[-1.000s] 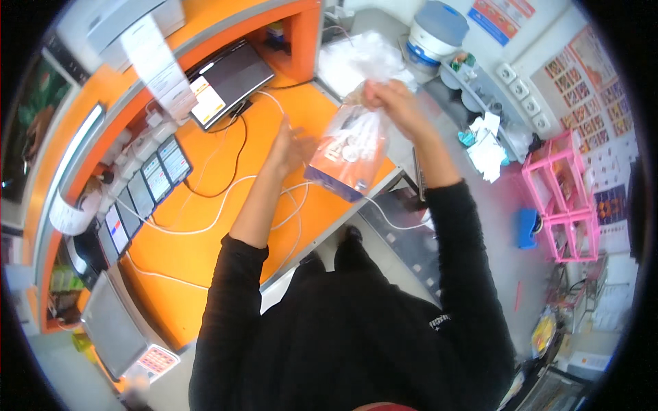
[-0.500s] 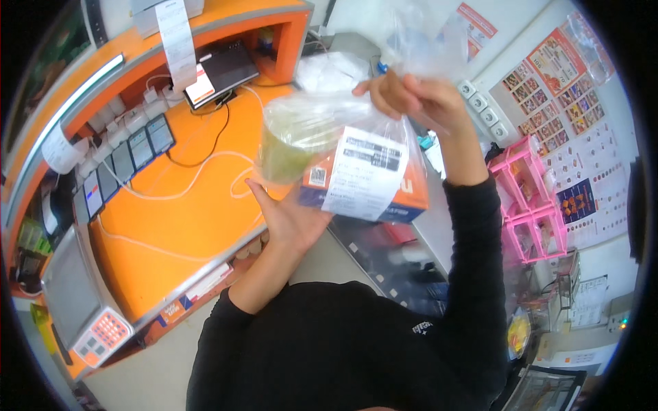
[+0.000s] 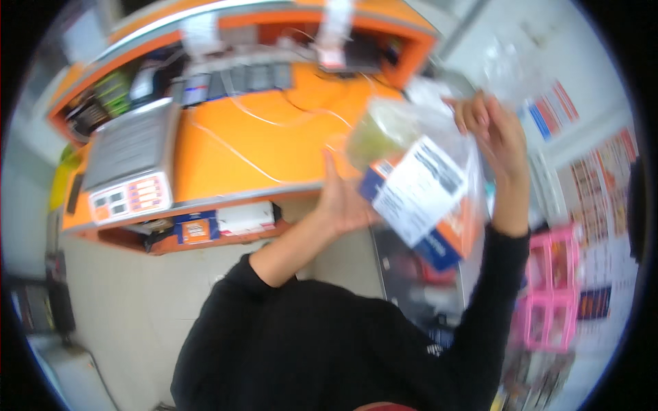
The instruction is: The person packages a food order by putting a plastic cup of green liquid and a container of food into a plastic bag, then prepares a take-out box with fried chicken and mango salad, placing condiments inside before closing the box.
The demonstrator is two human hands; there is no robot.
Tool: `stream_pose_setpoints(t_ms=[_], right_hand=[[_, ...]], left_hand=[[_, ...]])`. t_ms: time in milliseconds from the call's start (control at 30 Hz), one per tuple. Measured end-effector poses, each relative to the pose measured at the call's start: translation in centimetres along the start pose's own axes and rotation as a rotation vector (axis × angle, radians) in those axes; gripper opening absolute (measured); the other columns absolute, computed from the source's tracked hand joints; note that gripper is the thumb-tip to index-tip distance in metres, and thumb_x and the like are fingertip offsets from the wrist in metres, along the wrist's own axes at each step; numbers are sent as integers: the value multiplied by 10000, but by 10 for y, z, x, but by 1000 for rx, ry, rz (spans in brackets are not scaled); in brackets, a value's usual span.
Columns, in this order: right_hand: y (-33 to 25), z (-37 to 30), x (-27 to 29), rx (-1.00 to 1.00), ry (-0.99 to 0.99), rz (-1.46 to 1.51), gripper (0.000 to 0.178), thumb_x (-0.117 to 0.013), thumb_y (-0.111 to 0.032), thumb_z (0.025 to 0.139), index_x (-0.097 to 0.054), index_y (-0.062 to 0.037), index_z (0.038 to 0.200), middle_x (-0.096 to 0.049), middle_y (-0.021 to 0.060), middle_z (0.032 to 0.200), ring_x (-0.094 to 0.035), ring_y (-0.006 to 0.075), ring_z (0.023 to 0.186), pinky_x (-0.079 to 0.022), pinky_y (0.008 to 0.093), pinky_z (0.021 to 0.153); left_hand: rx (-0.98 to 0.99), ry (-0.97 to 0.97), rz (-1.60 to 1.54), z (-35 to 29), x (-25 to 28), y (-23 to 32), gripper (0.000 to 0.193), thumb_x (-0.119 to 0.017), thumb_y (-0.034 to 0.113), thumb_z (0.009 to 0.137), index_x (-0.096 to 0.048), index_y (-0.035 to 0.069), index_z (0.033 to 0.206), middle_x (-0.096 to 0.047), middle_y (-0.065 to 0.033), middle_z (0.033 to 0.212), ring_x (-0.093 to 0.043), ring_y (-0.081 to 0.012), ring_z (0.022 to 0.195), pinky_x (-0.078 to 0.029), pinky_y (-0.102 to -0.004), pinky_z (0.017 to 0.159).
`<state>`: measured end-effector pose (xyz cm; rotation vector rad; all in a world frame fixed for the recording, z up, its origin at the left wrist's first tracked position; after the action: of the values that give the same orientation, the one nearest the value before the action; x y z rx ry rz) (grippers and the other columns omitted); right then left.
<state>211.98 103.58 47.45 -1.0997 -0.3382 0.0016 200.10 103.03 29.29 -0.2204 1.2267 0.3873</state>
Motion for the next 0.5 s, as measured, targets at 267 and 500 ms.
stream_pose_setpoints(t_ms=[267, 500], right_hand=[[3, 214, -58, 138, 72, 404, 254, -387, -271, 891, -425, -83, 725, -377, -2, 572, -454, 156, 607, -380, 349, 809], [10, 452, -23, 399, 523, 345, 161, -396, -174, 865, -398, -43, 772, -410, 35, 615, -433, 181, 574, -398, 309, 619]], left_hand=[[-295, 278, 308, -78, -22, 164, 950, -336, 745, 692, -181, 44, 1313, -338, -230, 1279, -382, -323, 1161, -346, -406, 929], [-949, 515, 612, -308, -74, 306, 560, -415, 426, 857, -360, 12, 1230, -498, -193, 1128, -557, -281, 929, -503, -301, 655]])
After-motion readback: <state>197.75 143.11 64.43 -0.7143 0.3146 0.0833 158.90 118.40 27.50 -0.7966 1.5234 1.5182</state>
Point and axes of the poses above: each hand's wrist, its own z-axis towards the middle knuckle, its own x-axis out of the back of the hand, y = z × x, the point moved 6 cm from there along z, towards the middle knuckle
